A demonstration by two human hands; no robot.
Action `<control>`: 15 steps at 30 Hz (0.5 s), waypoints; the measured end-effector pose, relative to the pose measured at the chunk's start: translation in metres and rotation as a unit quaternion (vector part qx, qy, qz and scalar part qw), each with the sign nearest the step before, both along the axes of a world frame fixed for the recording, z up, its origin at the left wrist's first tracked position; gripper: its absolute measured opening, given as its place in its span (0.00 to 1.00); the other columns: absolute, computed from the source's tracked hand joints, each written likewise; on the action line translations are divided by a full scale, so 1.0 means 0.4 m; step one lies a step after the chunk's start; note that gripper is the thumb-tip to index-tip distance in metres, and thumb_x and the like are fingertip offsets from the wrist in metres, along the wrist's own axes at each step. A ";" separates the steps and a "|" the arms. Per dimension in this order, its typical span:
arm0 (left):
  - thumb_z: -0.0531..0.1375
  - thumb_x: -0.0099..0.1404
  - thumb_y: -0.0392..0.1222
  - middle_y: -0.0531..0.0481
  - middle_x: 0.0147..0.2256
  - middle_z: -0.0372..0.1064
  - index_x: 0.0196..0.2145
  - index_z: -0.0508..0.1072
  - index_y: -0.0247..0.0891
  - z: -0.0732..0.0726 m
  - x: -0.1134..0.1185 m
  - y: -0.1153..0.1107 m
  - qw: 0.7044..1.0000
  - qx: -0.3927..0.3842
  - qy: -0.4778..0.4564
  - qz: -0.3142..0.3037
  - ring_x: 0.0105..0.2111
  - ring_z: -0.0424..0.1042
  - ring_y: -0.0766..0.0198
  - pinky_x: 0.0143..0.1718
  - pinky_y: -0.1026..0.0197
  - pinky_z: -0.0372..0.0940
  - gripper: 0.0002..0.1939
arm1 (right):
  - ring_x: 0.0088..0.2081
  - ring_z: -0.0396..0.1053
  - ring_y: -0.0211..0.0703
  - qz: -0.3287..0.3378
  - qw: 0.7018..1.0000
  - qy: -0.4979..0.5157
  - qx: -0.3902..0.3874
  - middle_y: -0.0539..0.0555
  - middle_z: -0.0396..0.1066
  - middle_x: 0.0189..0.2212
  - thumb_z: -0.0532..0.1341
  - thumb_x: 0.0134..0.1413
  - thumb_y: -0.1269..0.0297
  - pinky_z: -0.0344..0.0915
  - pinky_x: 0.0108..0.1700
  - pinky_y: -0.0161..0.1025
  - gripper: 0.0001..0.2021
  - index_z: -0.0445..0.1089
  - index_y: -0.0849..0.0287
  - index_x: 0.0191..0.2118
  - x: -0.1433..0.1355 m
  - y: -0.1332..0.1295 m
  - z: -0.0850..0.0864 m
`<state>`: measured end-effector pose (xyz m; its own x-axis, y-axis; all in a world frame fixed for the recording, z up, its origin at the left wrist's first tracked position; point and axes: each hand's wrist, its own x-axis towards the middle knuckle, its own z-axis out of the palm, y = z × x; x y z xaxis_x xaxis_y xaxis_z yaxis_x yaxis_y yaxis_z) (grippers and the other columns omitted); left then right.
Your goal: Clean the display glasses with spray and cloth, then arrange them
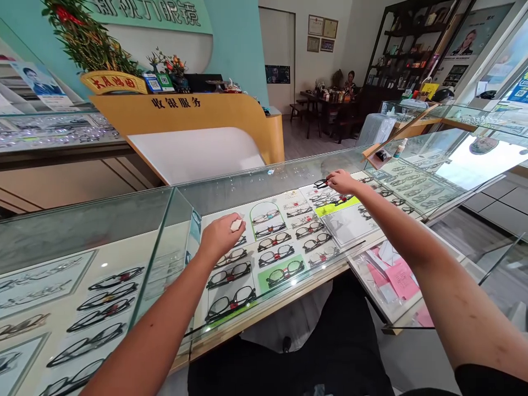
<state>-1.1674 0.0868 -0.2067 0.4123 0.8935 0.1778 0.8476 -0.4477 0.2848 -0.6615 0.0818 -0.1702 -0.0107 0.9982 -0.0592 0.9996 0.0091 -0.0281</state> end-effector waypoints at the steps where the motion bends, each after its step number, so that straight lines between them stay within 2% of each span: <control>1: 0.54 0.76 0.57 0.46 0.48 0.86 0.46 0.79 0.46 0.000 0.001 0.000 1.000 0.003 -0.001 0.000 0.48 0.82 0.47 0.37 0.56 0.62 0.19 | 0.74 0.57 0.67 0.000 1.000 0.000 0.001 0.64 0.70 0.72 0.52 0.81 0.53 0.58 0.72 0.67 0.24 0.84 0.57 0.56 0.003 -0.004 0.000; 5: 0.54 0.76 0.57 0.45 0.49 0.86 0.47 0.80 0.47 0.002 0.005 -0.002 1.000 0.005 0.000 0.005 0.49 0.82 0.47 0.36 0.56 0.62 0.19 | 0.72 0.60 0.67 -0.011 1.000 0.002 0.003 0.65 0.72 0.70 0.58 0.78 0.48 0.58 0.72 0.67 0.23 0.82 0.57 0.58 -0.005 -0.022 0.009; 8: 0.53 0.76 0.57 0.44 0.48 0.85 0.47 0.80 0.46 0.005 0.006 -0.006 1.000 -0.004 0.007 0.012 0.48 0.81 0.46 0.36 0.55 0.62 0.20 | 0.72 0.60 0.68 -0.023 1.000 0.007 0.008 0.66 0.72 0.70 0.55 0.79 0.54 0.59 0.72 0.66 0.21 0.83 0.59 0.57 -0.034 -0.040 0.037; 10: 0.52 0.76 0.57 0.43 0.48 0.85 0.47 0.80 0.46 0.008 0.007 -0.009 1.000 -0.010 0.008 0.015 0.49 0.81 0.45 0.36 0.55 0.62 0.20 | 0.71 0.60 0.70 -0.028 0.999 0.013 0.022 0.68 0.70 0.72 0.53 0.79 0.59 0.61 0.70 0.64 0.22 0.83 0.62 0.56 -0.058 -0.062 0.070; 12: 0.52 0.77 0.57 0.42 0.47 0.85 0.47 0.80 0.45 0.011 0.007 -0.012 1.000 -0.012 0.007 0.015 0.48 0.81 0.45 0.37 0.55 0.61 0.20 | 0.69 0.63 0.69 -0.025 0.998 0.022 0.044 0.70 0.71 0.70 0.52 0.79 0.60 0.63 0.67 0.58 0.22 0.82 0.65 0.54 -0.080 -0.101 0.116; 15: 0.52 0.76 0.58 0.43 0.46 0.84 0.46 0.79 0.45 0.013 0.009 -0.018 1.000 -0.016 0.006 0.012 0.47 0.81 0.46 0.36 0.55 0.60 0.20 | 0.54 0.73 0.59 -0.012 0.997 0.040 0.069 0.67 0.78 0.55 0.54 0.78 0.55 0.67 0.54 0.48 0.19 0.78 0.63 0.51 -0.103 -0.210 0.191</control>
<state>-1.1637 0.0797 -0.2014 0.3929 0.9081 0.1452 0.8610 -0.4187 0.2888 -0.7026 -0.0021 -0.0937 0.0148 0.9968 0.0784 0.9942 -0.0063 -0.1078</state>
